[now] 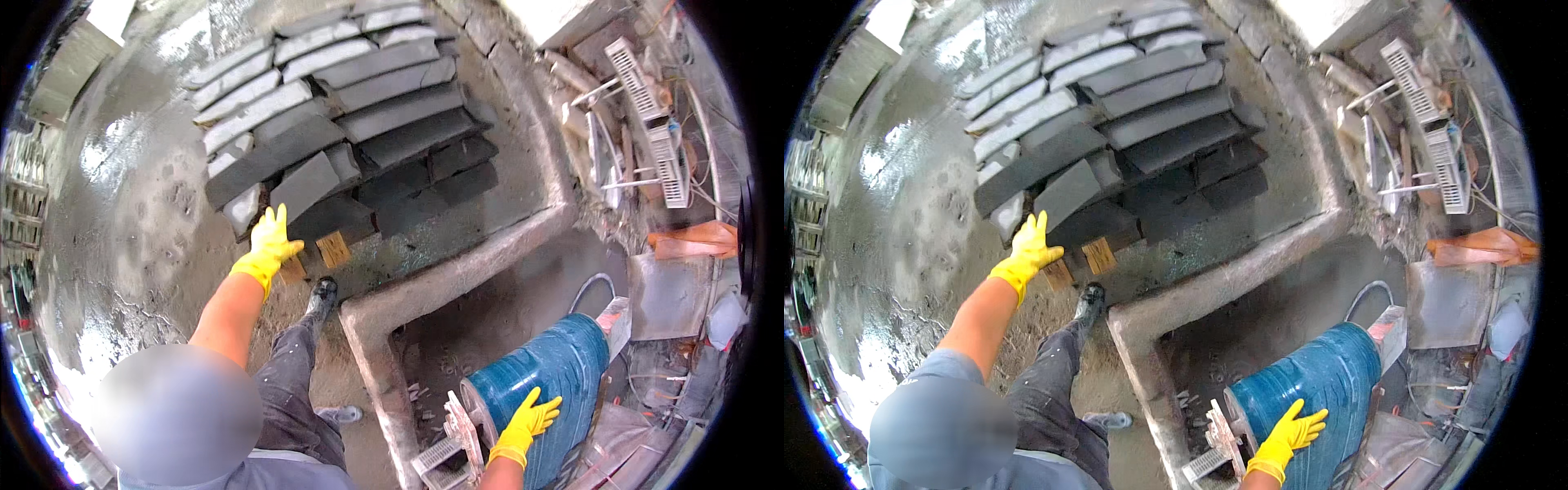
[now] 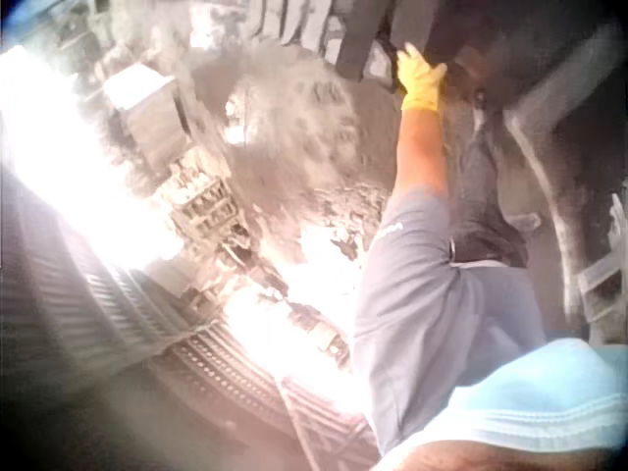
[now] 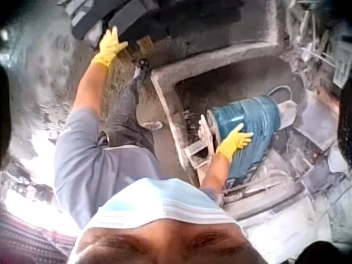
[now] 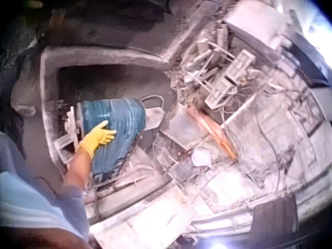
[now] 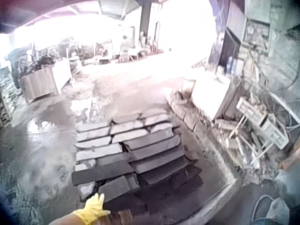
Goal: The person picks up rectangular stone slabs from a pallet and places them onto a grinding machine. They operate the machine to grind the surface of the stones, then remove the processed slabs and return them to the pallet. The process is repeated for multiple stones.
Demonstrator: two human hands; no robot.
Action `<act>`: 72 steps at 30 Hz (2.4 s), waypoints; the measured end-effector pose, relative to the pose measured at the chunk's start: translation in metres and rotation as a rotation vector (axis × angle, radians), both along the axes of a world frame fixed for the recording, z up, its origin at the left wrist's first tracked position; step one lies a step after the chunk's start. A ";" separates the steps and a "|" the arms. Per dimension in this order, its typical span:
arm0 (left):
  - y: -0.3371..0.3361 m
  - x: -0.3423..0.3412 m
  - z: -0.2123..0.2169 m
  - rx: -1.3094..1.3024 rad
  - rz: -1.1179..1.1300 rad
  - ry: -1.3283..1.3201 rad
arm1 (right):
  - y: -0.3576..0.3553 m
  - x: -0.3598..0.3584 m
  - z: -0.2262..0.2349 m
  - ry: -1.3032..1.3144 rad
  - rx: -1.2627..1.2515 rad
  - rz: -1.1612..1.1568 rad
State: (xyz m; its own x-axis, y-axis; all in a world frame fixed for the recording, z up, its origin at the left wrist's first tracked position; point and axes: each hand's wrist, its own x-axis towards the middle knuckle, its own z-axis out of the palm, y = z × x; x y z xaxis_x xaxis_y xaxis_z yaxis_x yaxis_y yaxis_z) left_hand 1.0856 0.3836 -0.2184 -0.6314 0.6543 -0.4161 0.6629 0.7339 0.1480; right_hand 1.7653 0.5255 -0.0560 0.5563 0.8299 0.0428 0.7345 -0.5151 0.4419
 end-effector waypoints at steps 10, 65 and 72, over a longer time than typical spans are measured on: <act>0.124 -0.047 -0.053 -0.350 -0.037 0.069 | -0.012 0.050 -0.011 0.037 0.031 0.142; 0.106 1.079 0.284 -0.127 -1.898 -0.820 | -0.373 0.545 0.123 0.662 0.544 -0.638; 0.168 1.148 0.257 -0.206 -1.627 -1.102 | -0.366 0.549 0.135 0.689 0.419 -0.728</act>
